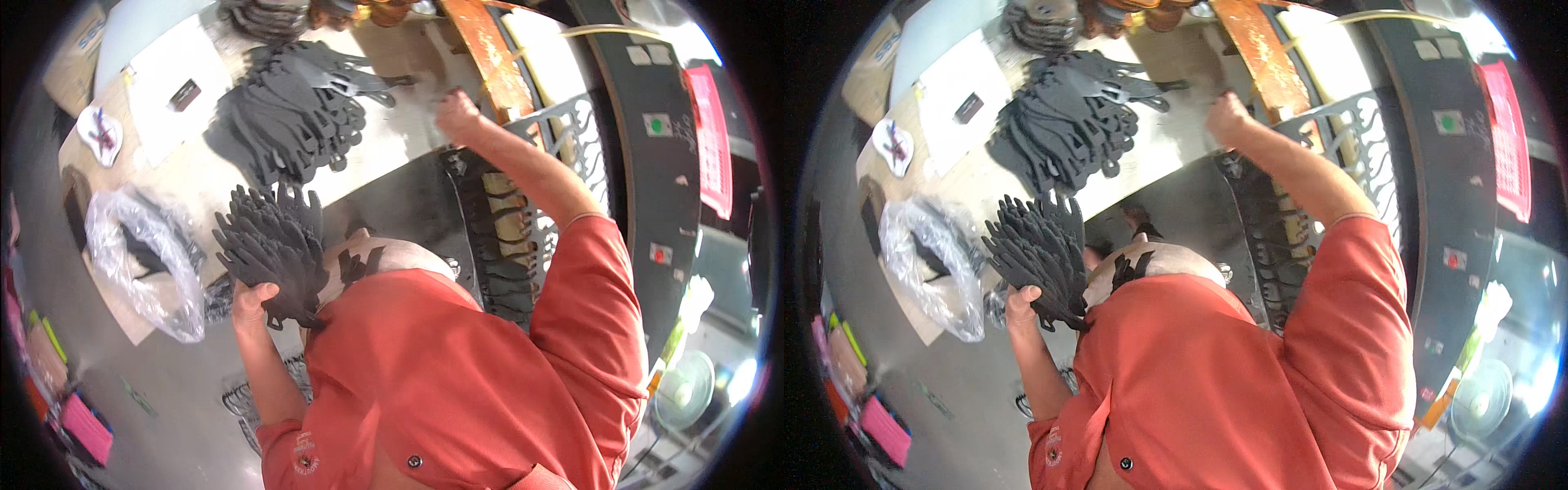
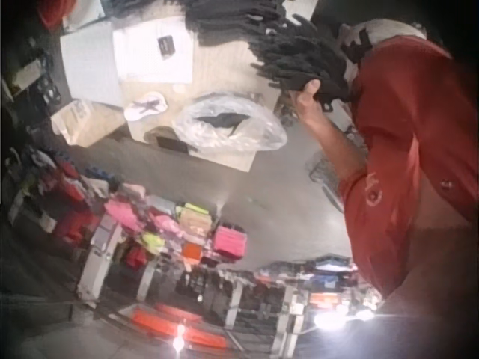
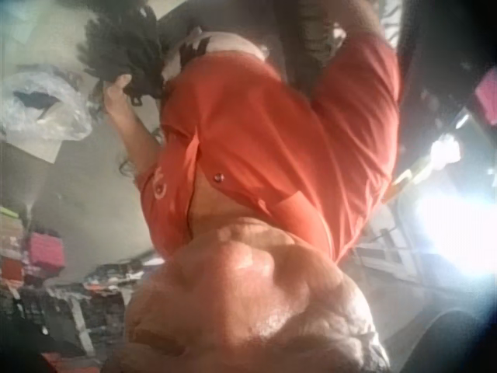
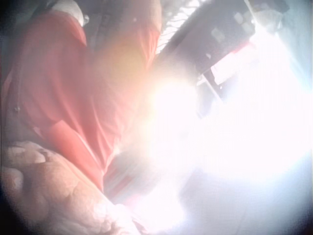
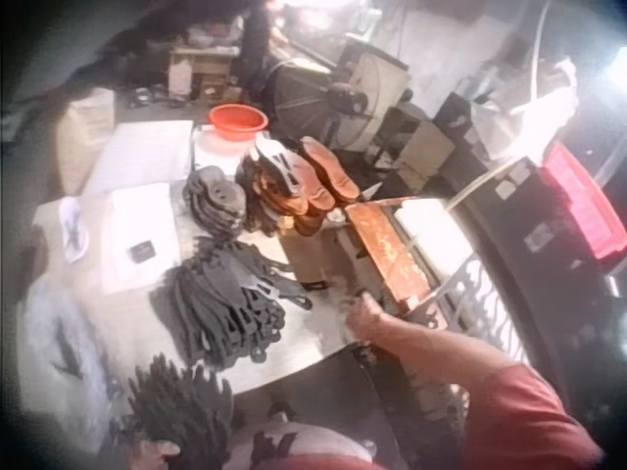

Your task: The person trims excess material from black rubber sandal soles using shears and a sanding block, then stacks and packs them into plastic bags. The person uses a handheld torch to heat the edges of the soles before bundling them.

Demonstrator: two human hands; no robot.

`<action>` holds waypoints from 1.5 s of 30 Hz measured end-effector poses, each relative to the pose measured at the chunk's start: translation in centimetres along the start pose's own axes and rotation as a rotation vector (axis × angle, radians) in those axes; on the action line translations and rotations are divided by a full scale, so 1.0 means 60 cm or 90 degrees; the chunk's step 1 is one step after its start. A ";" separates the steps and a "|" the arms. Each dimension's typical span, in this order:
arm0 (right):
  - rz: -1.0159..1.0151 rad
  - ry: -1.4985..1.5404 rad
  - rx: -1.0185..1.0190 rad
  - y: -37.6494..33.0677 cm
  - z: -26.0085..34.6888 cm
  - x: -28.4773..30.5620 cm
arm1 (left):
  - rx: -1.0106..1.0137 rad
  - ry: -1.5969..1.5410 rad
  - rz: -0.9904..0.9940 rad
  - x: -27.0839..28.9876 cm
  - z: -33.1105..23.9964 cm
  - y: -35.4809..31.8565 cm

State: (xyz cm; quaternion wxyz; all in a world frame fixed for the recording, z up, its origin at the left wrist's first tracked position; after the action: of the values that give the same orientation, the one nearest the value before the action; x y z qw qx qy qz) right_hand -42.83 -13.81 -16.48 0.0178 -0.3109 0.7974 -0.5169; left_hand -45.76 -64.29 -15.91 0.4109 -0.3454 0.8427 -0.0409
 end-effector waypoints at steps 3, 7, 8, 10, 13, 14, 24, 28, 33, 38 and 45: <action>0.044 -0.018 -0.039 0.043 -0.058 -0.040 | -0.043 0.003 -0.084 0.008 0.010 -0.034; -0.013 -0.068 0.056 0.019 -0.047 -0.021 | -0.171 -0.016 -0.138 -0.007 0.017 -0.064; -0.045 -0.043 0.065 -0.005 -0.046 0.000 | -0.169 -0.037 -0.139 -0.012 0.022 -0.066; -0.157 0.019 0.090 -0.066 -0.052 0.069 | -0.164 -0.079 -0.171 -0.019 0.026 -0.070; -0.401 0.057 0.166 -0.214 -0.078 0.155 | -0.187 -0.096 -0.161 -0.038 0.013 -0.072; -0.539 0.133 0.177 -0.281 -0.091 0.174 | -0.186 -0.111 -0.181 -0.042 0.014 -0.078; 0.247 0.599 0.536 -0.294 0.125 0.074 | -0.170 -0.033 -0.259 -0.065 0.102 -0.130; -0.232 0.247 0.575 -0.308 0.141 0.153 | -0.377 -0.237 -0.311 -0.063 0.147 -0.198; -0.228 0.462 0.718 -0.356 0.125 0.257 | -0.561 -0.274 -0.443 -0.012 0.175 -0.305; -0.339 0.199 0.877 -0.430 0.211 0.304 | -0.353 -0.245 -0.604 -0.030 0.215 -0.347; -0.191 0.213 0.741 -0.399 0.225 0.387 | -0.122 0.141 -0.479 -0.098 0.156 -0.321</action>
State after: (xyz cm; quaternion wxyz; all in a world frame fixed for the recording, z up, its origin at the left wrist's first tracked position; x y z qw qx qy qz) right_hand -45.40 -43.23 4.04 -0.0136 -0.2737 0.3248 -0.9052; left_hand -25.96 -73.24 -11.36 0.2399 -0.6602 0.6965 -0.1465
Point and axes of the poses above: each hand's wrist, its own y-axis towards the middle knuckle, its own x-axis out of the back of the hand, z = x × y, the point moved 7 cm from there along y, towards the middle knuckle, and after that the axes turned 9 degrees about z, right-handed, at the moved point
